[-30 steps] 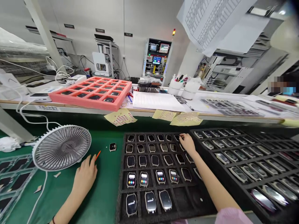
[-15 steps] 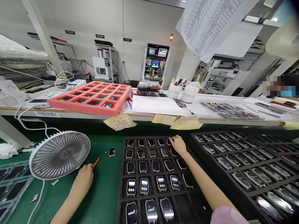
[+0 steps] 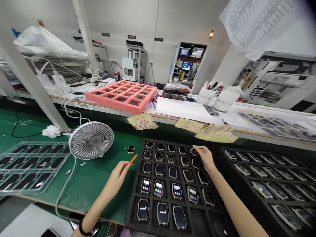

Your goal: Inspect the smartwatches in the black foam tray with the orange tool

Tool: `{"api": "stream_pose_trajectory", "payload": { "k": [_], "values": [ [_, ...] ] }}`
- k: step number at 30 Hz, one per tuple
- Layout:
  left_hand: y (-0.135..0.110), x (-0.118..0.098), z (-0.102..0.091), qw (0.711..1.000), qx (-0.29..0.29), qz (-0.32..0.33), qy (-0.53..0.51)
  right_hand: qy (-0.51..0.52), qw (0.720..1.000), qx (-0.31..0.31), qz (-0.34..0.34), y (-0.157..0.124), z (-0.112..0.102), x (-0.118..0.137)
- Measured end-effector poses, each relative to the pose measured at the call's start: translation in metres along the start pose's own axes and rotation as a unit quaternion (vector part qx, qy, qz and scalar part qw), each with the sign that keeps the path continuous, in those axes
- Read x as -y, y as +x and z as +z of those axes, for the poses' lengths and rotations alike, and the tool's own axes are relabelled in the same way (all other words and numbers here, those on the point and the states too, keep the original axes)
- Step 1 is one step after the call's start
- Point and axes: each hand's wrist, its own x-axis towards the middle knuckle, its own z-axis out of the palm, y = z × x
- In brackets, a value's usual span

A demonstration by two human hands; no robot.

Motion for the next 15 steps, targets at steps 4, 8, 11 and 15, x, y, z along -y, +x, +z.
{"api": "stream_pose_trajectory", "payload": {
  "k": [4, 8, 11, 15],
  "values": [
    [-0.008, -0.033, 0.025, 0.978, 0.115, -0.044, -0.171, 0.128, 0.987, 0.083, 0.039, -0.043, 0.053, 0.04],
    [-0.009, -0.049, 0.042, 0.956, 0.147, -0.042, -0.251, 0.361, 0.874, 0.267, 0.186, -0.09, 0.102, 0.08],
    [-0.01, -0.054, 0.039, 0.988, 0.031, 0.079, -0.133, 0.39, 0.849, 0.282, 0.216, -0.103, 0.114, 0.093],
    [-0.017, -0.046, 0.032, 0.992, -0.048, 0.118, -0.022, 0.4, 0.849, 0.255, 0.235, -0.101, 0.112, 0.09]
  ]
}}
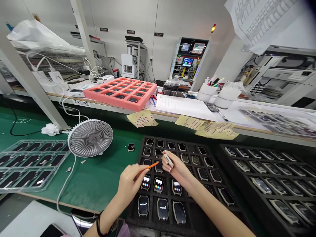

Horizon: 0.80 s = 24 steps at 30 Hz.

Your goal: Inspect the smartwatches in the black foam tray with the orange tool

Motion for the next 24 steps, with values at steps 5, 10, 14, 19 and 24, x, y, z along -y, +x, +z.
{"api": "stream_pose_trajectory", "payload": {
  "k": [5, 10, 14, 19, 24],
  "values": [
    [-0.009, 0.014, 0.002, 0.986, 0.017, -0.071, -0.147, 0.01, 1.0, -0.021, 0.012, 0.0, -0.007, -0.002],
    [-0.012, 0.018, 0.003, 0.96, 0.122, -0.064, -0.245, 0.002, 0.999, -0.026, 0.019, -0.002, -0.006, -0.004],
    [-0.014, 0.02, 0.004, 0.934, 0.154, -0.075, -0.314, -0.001, 0.999, -0.033, 0.023, -0.001, -0.004, -0.004],
    [-0.012, 0.022, 0.011, 0.922, 0.068, -0.189, -0.331, -0.005, 0.999, -0.034, 0.025, -0.001, 0.0, -0.008],
    [-0.012, 0.014, 0.015, 0.909, 0.135, -0.187, -0.346, -0.002, 1.0, -0.008, 0.02, -0.001, 0.005, -0.012]
  ]
}}
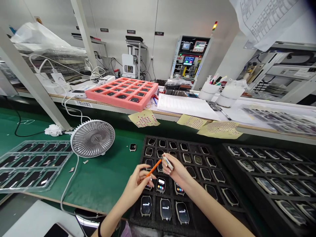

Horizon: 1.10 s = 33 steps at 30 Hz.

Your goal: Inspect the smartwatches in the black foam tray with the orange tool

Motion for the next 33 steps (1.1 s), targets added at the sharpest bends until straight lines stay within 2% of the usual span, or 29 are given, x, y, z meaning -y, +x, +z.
{"api": "stream_pose_trajectory", "payload": {
  "k": [2, 5, 14, 21, 27, 33],
  "values": [
    [-0.001, -0.002, 0.004, 0.999, 0.039, -0.009, 0.028, 0.003, 1.0, 0.011, -0.006, 0.0, 0.003, -0.001],
    [-0.001, -0.003, 0.01, 0.996, 0.055, -0.03, 0.068, 0.0, 1.0, 0.009, -0.014, -0.002, 0.007, -0.002],
    [0.002, -0.007, 0.02, 0.993, 0.025, -0.032, 0.108, -0.022, 0.999, -0.003, -0.036, -0.011, 0.018, -0.001],
    [0.001, -0.017, 0.016, 0.992, 0.02, -0.039, 0.12, -0.117, 0.989, -0.025, -0.084, -0.01, 0.015, -0.004],
    [0.002, -0.019, 0.02, 0.997, 0.037, -0.038, 0.059, 0.049, 0.998, 0.05, 0.003, -0.012, 0.025, -0.007],
    [0.001, -0.008, 0.024, 0.998, 0.035, -0.043, 0.019, 0.106, 0.991, 0.064, 0.045, -0.015, 0.029, -0.006]
  ]
}}
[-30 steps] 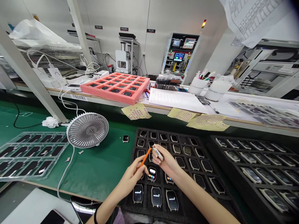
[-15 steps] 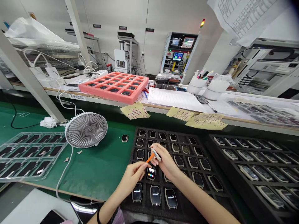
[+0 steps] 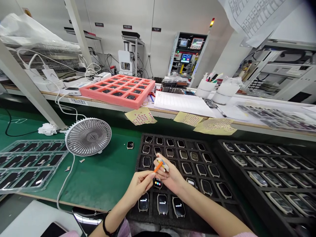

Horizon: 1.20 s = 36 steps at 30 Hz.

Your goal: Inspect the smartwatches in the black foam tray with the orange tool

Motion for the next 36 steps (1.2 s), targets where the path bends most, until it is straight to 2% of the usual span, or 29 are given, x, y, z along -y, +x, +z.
{"api": "stream_pose_trajectory", "payload": {
  "k": [3, 5, 7, 9, 11, 14, 17, 18, 19, 20, 21, 22, 24, 27, 31, 34, 36],
  "values": [
    [0.002, -0.002, -0.002, 1.0, -0.007, -0.007, 0.001, 0.001, 1.0, -0.012, -0.002, -0.001, -0.002, 0.001],
    [0.005, -0.006, -0.004, 0.999, -0.036, -0.003, 0.008, -0.02, 0.998, -0.037, -0.037, -0.001, -0.004, 0.001],
    [0.009, -0.012, -0.005, 0.997, -0.065, 0.019, 0.023, -0.06, 0.993, -0.066, -0.073, -0.002, -0.004, -0.002],
    [0.014, -0.015, -0.002, 0.996, -0.068, 0.049, 0.041, -0.113, 0.986, -0.087, -0.083, -0.003, -0.005, -0.009],
    [0.017, -0.016, 0.003, 0.994, -0.058, 0.07, 0.061, -0.172, 0.976, -0.101, -0.089, -0.004, -0.005, -0.017],
    [0.019, -0.013, 0.004, 0.993, -0.062, 0.06, 0.083, -0.27, 0.944, -0.115, -0.153, -0.001, -0.01, -0.02],
    [0.015, -0.006, -0.016, 0.991, -0.092, 0.027, 0.09, -0.358, 0.89, -0.16, -0.231, 0.006, -0.034, 0.011],
    [0.012, -0.003, -0.027, 0.988, -0.113, 0.024, 0.103, -0.403, 0.855, -0.201, -0.258, 0.008, -0.047, 0.03],
    [0.009, 0.0, -0.04, 0.981, -0.14, 0.032, 0.133, -0.477, 0.787, -0.265, -0.287, 0.009, -0.063, 0.051],
    [0.005, 0.003, -0.053, 0.969, -0.163, 0.041, 0.181, -0.57, 0.699, -0.325, -0.287, 0.011, -0.08, 0.074],
    [0.001, 0.006, -0.066, 0.955, -0.18, 0.04, 0.231, -0.596, 0.664, -0.351, -0.283, 0.012, -0.098, 0.095],
    [-0.004, 0.009, -0.077, 0.94, -0.198, 0.029, 0.277, -0.611, 0.645, -0.366, -0.278, 0.014, -0.116, 0.114],
    [-0.012, 0.016, -0.094, 0.912, -0.228, 0.012, 0.34, -0.64, 0.614, -0.389, -0.249, 0.017, -0.149, 0.141],
    [-0.019, 0.023, -0.103, 0.89, -0.245, -0.006, 0.385, -0.679, 0.584, -0.4, -0.194, 0.023, -0.181, 0.151],
    [-0.02, 0.026, -0.102, 0.879, -0.245, -0.019, 0.409, -0.712, 0.556, -0.4, -0.155, 0.022, -0.196, 0.15],
    [-0.017, 0.026, -0.101, 0.876, -0.235, -0.026, 0.421, -0.703, 0.535, -0.444, -0.149, 0.013, -0.201, 0.159],
    [-0.015, 0.026, -0.101, 0.873, -0.232, -0.028, 0.429, -0.685, 0.538, -0.472, -0.137, 0.007, -0.205, 0.165]
  ]
}}
